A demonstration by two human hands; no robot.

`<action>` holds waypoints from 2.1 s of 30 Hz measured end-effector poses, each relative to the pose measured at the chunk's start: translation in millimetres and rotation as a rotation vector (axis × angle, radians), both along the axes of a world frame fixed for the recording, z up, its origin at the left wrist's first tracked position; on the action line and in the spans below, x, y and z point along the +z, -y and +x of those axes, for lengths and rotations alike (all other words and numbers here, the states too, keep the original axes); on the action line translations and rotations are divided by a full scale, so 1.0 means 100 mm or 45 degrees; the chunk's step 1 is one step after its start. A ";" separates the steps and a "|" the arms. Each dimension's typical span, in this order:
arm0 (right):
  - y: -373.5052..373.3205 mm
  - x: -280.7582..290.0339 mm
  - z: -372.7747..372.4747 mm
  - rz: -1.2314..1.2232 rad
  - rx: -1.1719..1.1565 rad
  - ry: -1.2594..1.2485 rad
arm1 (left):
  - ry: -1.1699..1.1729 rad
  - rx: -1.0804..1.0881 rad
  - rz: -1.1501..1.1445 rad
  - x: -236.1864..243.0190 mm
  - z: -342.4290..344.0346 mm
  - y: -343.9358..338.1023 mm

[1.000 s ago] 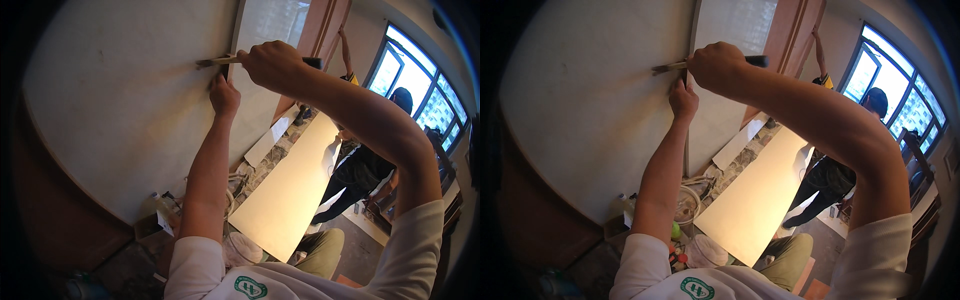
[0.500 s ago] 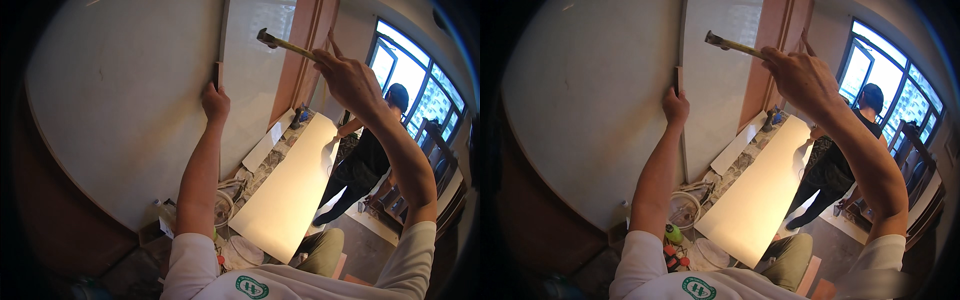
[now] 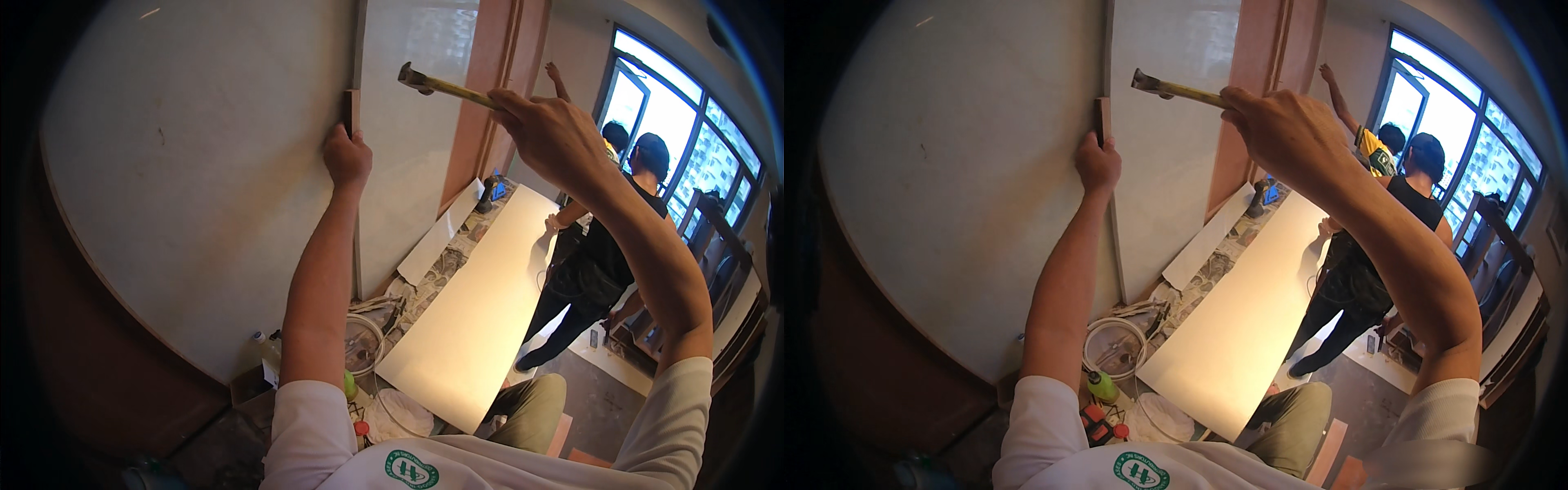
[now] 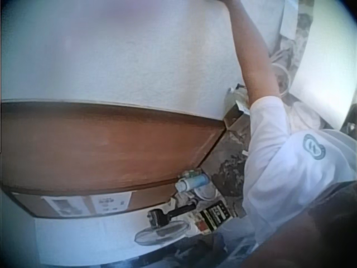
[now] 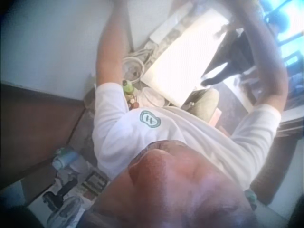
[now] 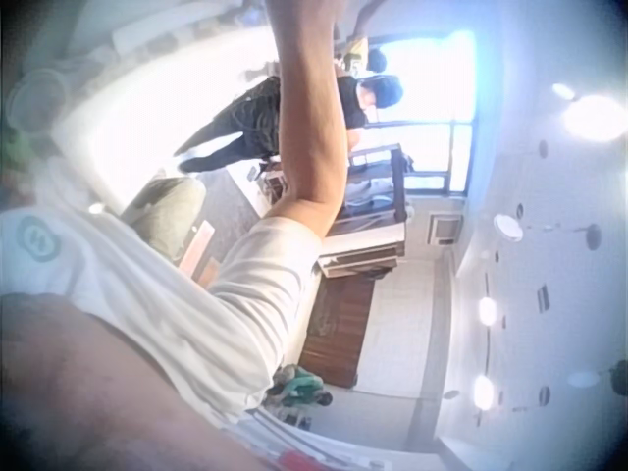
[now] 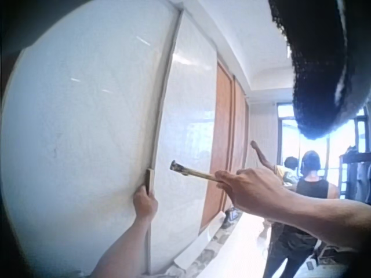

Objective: The person installs a large white wall panel by positioning it against the wall and securing it with a hammer and a small wooden block. They repeatedly tap the panel's edge to ensure a tight fit while another person works nearby.

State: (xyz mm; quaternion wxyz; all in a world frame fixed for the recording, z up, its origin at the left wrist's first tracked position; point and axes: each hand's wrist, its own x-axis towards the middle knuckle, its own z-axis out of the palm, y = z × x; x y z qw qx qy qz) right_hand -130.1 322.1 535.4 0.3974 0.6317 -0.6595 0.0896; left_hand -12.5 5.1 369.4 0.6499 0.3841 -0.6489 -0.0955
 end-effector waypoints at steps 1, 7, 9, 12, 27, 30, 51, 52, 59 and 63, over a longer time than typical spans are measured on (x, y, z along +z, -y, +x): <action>0.05 0.01 0.04 0.004 0.009 -0.011 | 0.003 0.000 0.006 0.00 0.00 0.01; 0.49 0.08 0.23 0.025 0.131 -0.123 | -0.001 0.051 -0.084 -0.03 -0.04 0.01; 0.67 0.09 0.32 0.008 0.205 -0.229 | -0.024 0.055 -0.097 -0.05 -0.06 0.01; 0.82 0.12 0.55 -0.018 0.316 -0.251 | -0.037 0.065 -0.131 -0.07 -0.05 0.01; 1.16 0.35 0.93 0.298 0.173 -0.680 | -0.027 0.072 -0.033 -0.06 -0.12 0.05; 1.00 0.35 1.17 0.376 0.115 -0.565 | -0.053 0.104 -0.069 -0.07 -0.10 0.08; 0.66 0.28 0.62 -0.021 0.144 -0.362 | -0.061 -0.018 0.077 -0.02 -0.01 -0.02; 0.55 0.34 0.51 -0.065 0.149 -0.361 | -0.095 -0.043 0.067 -0.03 -0.03 -0.01; 0.05 0.51 -0.19 -0.270 0.130 -0.351 | -0.105 0.006 0.043 0.18 -0.07 -0.04; -0.06 0.49 -0.28 -0.331 0.137 -0.310 | -0.085 0.054 -0.030 0.34 -0.06 0.04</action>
